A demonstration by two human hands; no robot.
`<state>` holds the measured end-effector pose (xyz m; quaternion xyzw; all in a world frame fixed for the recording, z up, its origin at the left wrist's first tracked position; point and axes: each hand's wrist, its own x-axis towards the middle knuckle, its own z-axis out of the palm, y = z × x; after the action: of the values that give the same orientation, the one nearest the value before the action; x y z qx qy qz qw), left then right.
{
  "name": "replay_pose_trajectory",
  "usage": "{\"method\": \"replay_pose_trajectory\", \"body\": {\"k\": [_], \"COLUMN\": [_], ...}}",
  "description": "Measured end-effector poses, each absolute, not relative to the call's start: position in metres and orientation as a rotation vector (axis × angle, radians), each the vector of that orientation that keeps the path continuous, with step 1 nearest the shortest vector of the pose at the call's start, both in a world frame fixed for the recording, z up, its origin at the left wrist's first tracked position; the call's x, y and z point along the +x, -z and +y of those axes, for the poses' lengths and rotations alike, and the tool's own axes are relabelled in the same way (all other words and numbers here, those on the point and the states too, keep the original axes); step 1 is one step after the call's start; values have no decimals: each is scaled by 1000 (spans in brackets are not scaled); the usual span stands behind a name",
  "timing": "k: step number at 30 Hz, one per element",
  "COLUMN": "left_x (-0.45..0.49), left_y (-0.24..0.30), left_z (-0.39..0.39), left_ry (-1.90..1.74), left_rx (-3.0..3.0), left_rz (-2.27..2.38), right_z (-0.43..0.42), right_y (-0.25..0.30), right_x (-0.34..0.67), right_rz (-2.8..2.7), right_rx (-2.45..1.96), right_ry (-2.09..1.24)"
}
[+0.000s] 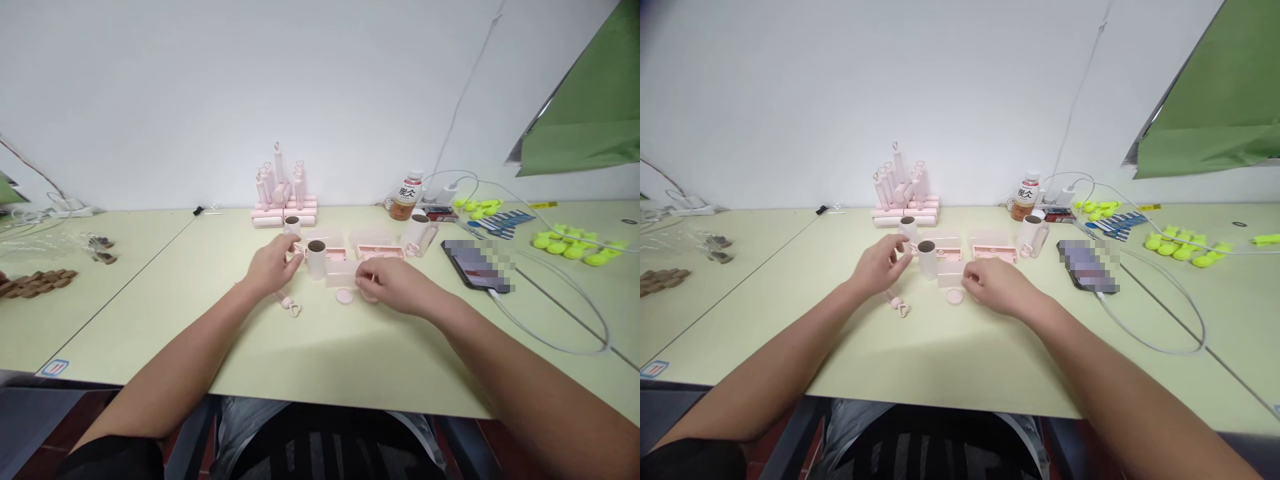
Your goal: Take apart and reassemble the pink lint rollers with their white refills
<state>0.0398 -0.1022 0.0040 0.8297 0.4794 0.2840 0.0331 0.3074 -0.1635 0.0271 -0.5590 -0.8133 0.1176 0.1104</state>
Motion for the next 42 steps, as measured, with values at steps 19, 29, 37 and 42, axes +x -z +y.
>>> {"method": "replay_pose_trajectory", "body": {"k": [19,29,37,42], "left_x": [-21,-21,24,17], "left_y": [-35,-47,-22,-28], "left_z": [-98,-113,-123,-121], "left_ry": [60,-286,-554,-561], "left_rx": [2058,1713,1708,1754], "left_rz": [1628,936,793,641], "right_z": [-178,-183,-186,-183], "right_y": [-9,0,2,2], "right_x": [283,277,274,277], "right_rz": [-2521,-2231,-1937,-2048], "right_rx": [-1217,-1066,-1054,-908], "right_ry": [-656,-1149,-1658,-1524]}}
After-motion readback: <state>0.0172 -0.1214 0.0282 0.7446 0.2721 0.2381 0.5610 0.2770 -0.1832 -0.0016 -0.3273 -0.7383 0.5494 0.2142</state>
